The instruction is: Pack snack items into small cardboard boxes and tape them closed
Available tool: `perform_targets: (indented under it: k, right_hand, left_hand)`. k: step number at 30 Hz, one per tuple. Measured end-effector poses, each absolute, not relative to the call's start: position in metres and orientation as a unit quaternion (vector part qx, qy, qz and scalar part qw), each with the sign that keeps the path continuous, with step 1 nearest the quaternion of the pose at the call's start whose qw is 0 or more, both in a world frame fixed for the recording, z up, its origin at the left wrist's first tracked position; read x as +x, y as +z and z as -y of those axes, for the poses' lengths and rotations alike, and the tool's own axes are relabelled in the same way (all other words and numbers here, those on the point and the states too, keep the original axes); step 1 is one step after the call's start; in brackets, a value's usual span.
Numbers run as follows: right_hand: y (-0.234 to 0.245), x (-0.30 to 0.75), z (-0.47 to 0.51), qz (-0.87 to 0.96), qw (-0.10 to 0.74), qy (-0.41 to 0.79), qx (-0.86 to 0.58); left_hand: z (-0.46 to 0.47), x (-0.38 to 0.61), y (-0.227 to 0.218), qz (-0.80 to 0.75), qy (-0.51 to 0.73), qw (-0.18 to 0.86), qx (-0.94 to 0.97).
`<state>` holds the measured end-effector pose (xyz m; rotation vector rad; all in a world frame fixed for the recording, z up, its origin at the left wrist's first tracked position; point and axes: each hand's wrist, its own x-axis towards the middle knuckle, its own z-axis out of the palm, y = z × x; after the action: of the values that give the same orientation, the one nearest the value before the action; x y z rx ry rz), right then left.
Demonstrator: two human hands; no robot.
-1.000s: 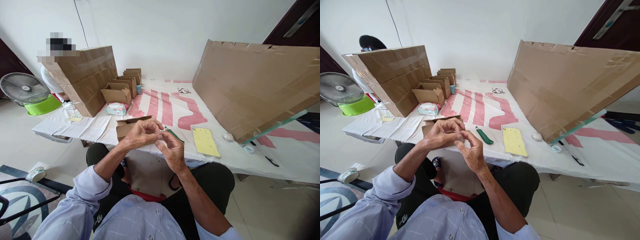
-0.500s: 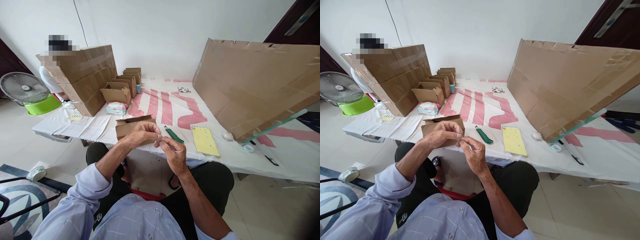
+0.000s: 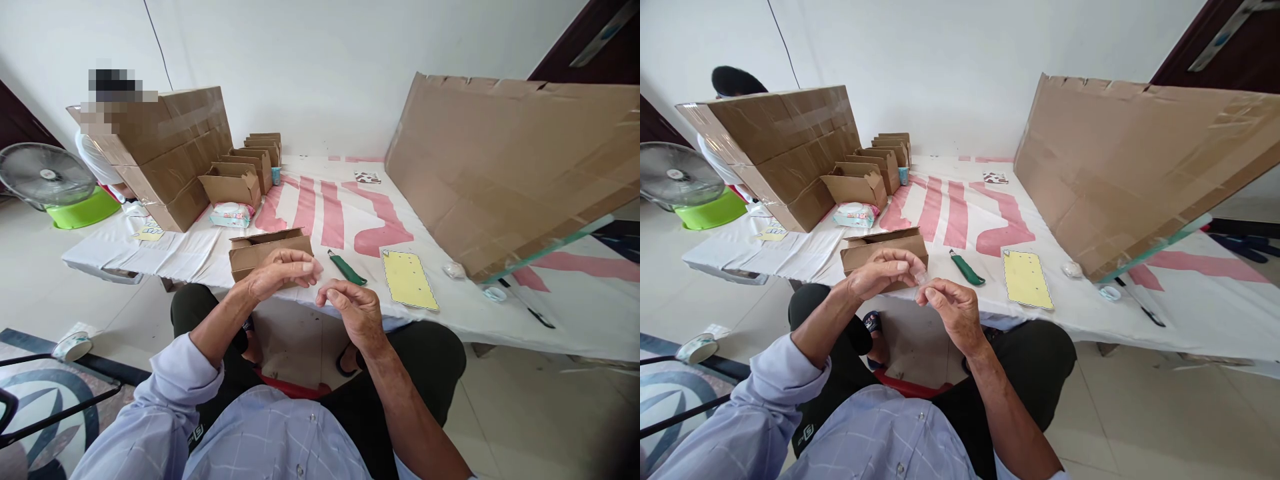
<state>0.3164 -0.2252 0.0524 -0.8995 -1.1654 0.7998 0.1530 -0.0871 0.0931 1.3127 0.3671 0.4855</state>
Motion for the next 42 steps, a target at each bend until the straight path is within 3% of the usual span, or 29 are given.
perform_targets:
  k: [8,15,30,42]
  right_hand:
    - [0.037,0.320,0.227,0.499,0.640,0.380,-0.443]
    - [0.018,0.324,0.227,0.427,0.670,0.425,-0.433]
    - [0.007,0.348,0.248,0.427,0.661,0.368,-0.495]
    - [-0.033,0.386,0.281,0.337,0.713,0.325,-0.522]
  left_hand:
    - [0.109,0.156,0.097,-0.199,0.262,0.661,0.674]
    - [0.115,0.163,0.087,-0.209,0.283,0.612,0.709]
    - [0.128,0.200,0.061,-0.240,0.199,0.679,0.664]
    - [0.099,0.287,0.045,-0.271,0.213,0.629,0.696]
